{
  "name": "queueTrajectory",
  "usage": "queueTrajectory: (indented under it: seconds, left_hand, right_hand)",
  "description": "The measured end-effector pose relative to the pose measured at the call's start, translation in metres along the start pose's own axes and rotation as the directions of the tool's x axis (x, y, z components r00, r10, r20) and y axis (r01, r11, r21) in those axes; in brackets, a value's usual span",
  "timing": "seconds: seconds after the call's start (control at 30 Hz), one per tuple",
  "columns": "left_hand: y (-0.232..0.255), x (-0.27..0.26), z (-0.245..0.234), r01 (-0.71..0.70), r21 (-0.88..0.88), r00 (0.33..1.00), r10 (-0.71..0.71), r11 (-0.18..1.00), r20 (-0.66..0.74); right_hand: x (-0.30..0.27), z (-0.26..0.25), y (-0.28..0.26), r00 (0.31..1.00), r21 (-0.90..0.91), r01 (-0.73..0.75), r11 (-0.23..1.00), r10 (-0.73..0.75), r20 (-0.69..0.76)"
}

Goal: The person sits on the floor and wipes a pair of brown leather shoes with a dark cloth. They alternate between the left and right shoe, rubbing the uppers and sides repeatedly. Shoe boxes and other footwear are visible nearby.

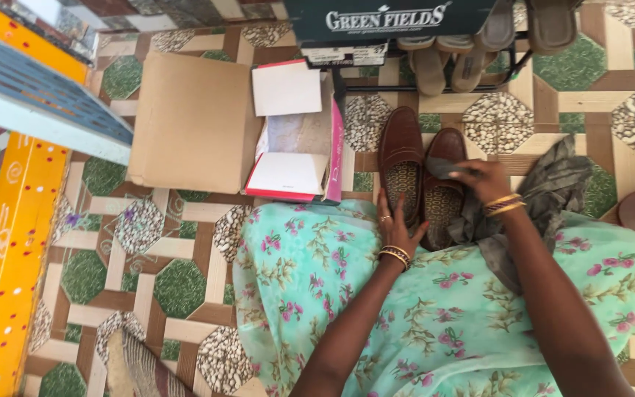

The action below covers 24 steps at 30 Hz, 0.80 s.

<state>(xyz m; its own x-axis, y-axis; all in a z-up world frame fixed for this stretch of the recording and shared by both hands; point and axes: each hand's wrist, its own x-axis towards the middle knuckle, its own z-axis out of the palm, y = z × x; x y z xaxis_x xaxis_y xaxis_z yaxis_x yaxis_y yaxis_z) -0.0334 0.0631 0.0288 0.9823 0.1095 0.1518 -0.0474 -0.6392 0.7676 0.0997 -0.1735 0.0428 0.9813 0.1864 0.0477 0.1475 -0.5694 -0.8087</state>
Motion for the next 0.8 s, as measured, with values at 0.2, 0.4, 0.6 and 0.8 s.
queueTrajectory:
  seconds: [0.2,0.4,0.6,0.8]
  left_hand:
    - [-0.007,0.003,-0.016,0.005,-0.117,0.922,-0.050,0.993,-0.383]
    - [-0.116,0.061,-0.157,0.100,-0.395,0.372,-0.403,0.913,-0.836]
    - [-0.210,0.134,-0.280,0.007,-0.851,0.297,-0.814,0.525,-0.499]
    - [-0.193,0.120,-0.285,-0.155,-0.584,0.366,-0.503,0.797,-0.783]
  right_hand:
    - [-0.045,-0.050,0.036,0.928,0.075,-0.215,0.974,0.227,-0.295]
    - [-0.069,-0.077,0.070,0.817,0.673,0.015,0.739,0.379,-0.435]
    - [-0.057,-0.060,0.069,0.833,0.592,-0.056,0.804,0.365,-0.417]
    - [-0.062,-0.063,0.073,0.844,0.759,-0.029,0.650,0.422,-0.330]
